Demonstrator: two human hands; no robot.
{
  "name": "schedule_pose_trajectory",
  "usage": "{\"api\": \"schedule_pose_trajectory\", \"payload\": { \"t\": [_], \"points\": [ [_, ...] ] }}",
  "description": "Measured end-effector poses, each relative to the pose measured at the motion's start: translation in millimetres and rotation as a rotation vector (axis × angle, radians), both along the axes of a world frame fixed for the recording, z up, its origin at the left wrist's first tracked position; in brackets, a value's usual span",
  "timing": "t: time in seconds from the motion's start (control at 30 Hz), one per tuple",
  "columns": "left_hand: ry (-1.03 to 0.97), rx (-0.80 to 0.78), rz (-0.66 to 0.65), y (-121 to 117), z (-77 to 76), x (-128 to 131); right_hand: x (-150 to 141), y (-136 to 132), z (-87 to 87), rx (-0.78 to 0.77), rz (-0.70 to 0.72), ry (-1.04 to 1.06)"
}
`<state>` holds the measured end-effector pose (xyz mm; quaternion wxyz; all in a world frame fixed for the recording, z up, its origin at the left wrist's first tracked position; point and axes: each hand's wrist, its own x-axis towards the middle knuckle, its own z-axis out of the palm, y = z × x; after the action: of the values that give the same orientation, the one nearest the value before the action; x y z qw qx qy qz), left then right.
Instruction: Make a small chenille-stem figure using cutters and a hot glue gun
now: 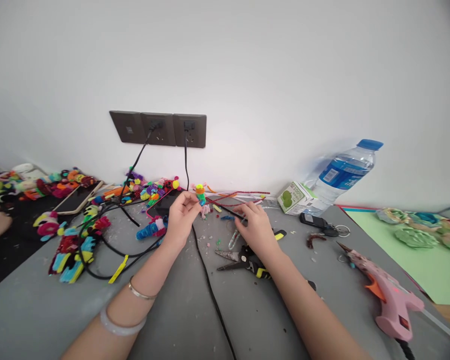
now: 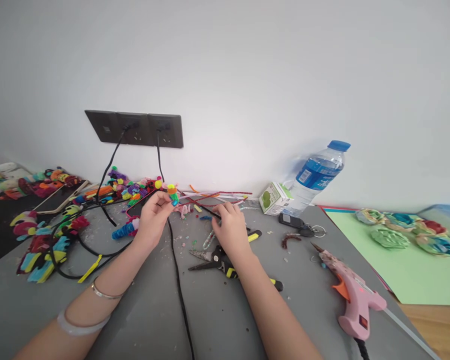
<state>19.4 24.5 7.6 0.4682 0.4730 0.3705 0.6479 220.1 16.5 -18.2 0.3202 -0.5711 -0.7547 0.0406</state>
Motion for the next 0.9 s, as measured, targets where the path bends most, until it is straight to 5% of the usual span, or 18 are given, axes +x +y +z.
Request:
{"api": "schedule_pose_trajectory", "payload": {
  "t": [0.17, 0.37, 0.63, 0.9],
  "points": [
    [0.275, 0.018, -0.318, -16.0, -7.5, 17.6, -2.8, -1.4, -3.9, 0.005, 0.009, -0.048],
    [0.562, 0.140, -0.447, -30.0, -10.3, 28.4, 2.2, 3.4, -17.7, -0.058, 0.019, -0.132],
    [0.629, 0.210, -0.434, -33.6, -12.1, 32.8, 0.2, 6.9, 1.8, 0.017, 0.023, 0.187],
    [0.512, 0.191, -0.222, -29.4, -11.2, 29.4, 23.1, 1.3, 32.6, 0.065, 0.032, 0.658]
  ]
}}
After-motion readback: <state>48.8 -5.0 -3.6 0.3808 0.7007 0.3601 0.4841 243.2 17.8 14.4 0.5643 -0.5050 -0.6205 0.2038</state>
